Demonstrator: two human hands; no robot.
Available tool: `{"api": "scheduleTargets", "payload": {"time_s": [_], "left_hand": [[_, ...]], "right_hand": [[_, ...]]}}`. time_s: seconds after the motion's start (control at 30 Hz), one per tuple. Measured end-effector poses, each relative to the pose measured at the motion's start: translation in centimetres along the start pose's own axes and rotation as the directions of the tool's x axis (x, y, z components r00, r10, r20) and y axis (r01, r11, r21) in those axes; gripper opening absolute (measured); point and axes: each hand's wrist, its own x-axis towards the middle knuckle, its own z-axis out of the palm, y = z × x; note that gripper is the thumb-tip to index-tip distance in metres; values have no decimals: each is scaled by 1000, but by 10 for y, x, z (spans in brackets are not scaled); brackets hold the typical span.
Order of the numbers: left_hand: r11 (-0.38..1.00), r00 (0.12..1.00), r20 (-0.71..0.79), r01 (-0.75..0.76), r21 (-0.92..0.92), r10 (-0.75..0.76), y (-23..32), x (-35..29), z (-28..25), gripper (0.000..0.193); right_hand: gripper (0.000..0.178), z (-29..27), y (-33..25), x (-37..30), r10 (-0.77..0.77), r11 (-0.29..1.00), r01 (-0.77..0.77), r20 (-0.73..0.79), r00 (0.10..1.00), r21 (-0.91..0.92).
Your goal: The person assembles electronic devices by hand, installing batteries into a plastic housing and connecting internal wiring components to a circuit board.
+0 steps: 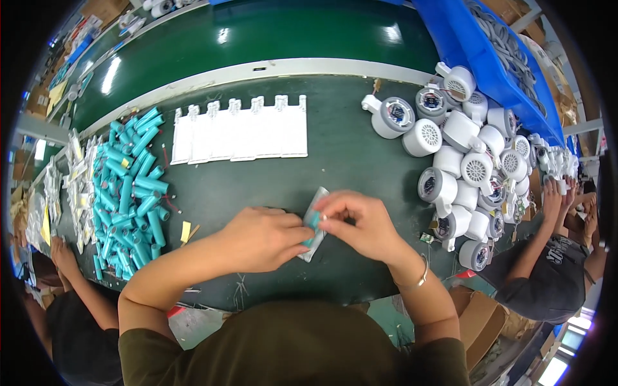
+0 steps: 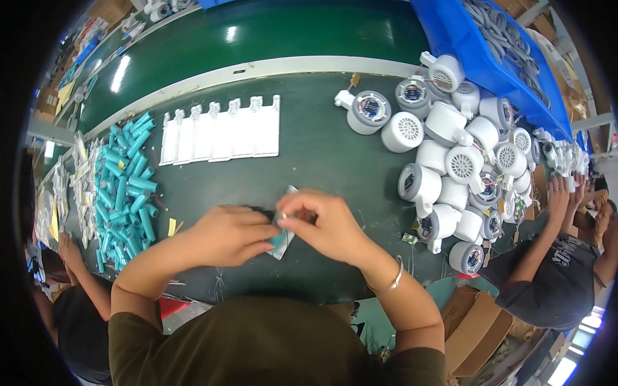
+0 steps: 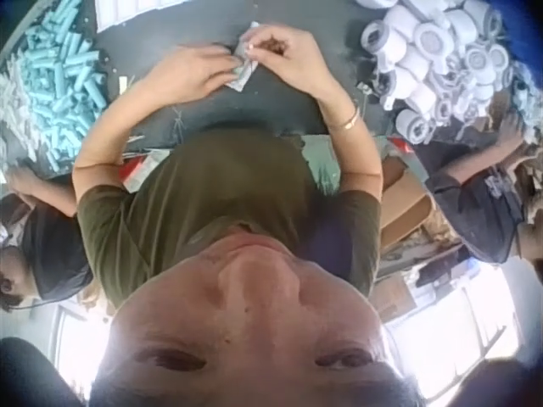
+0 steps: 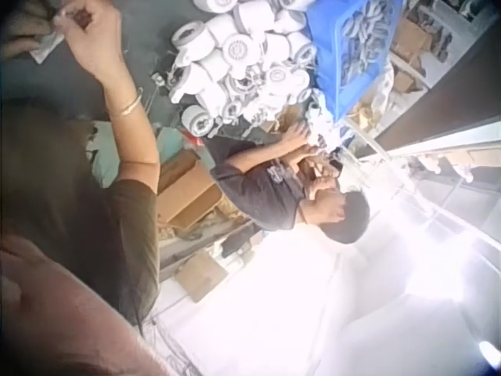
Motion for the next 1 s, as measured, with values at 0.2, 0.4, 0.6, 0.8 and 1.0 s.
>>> {"api": "scheduleTargets", "payload": {"time_s": [0.2, 0.4, 0.6, 0.8, 1.0], "left_hand": [[961, 923, -318, 144, -235, -216, -46, 141, -29, 19], [765, 806, 9, 565, -310, -592, -98, 254, -12, 27], [504, 857, 248, 475, -722, -452, -101, 251, 8, 10], [348, 914, 209, 332, -876, -347, -63, 172, -15, 17], [246, 925, 184, 274, -930, -333, -4, 99, -13, 19]], "right_hand": [[6, -21, 0, -19, 210, 912, -204, 22, 977, 355], [13, -25, 2, -15, 260, 889, -237, -5, 966, 391], [14, -26, 4, -22, 283, 890, -258, -11, 959, 375], [13, -24, -3, -32, 317, 850, -302, 40, 948, 431], [11, -25, -12, -61, 156, 855, -31, -199, 968, 518]]}}
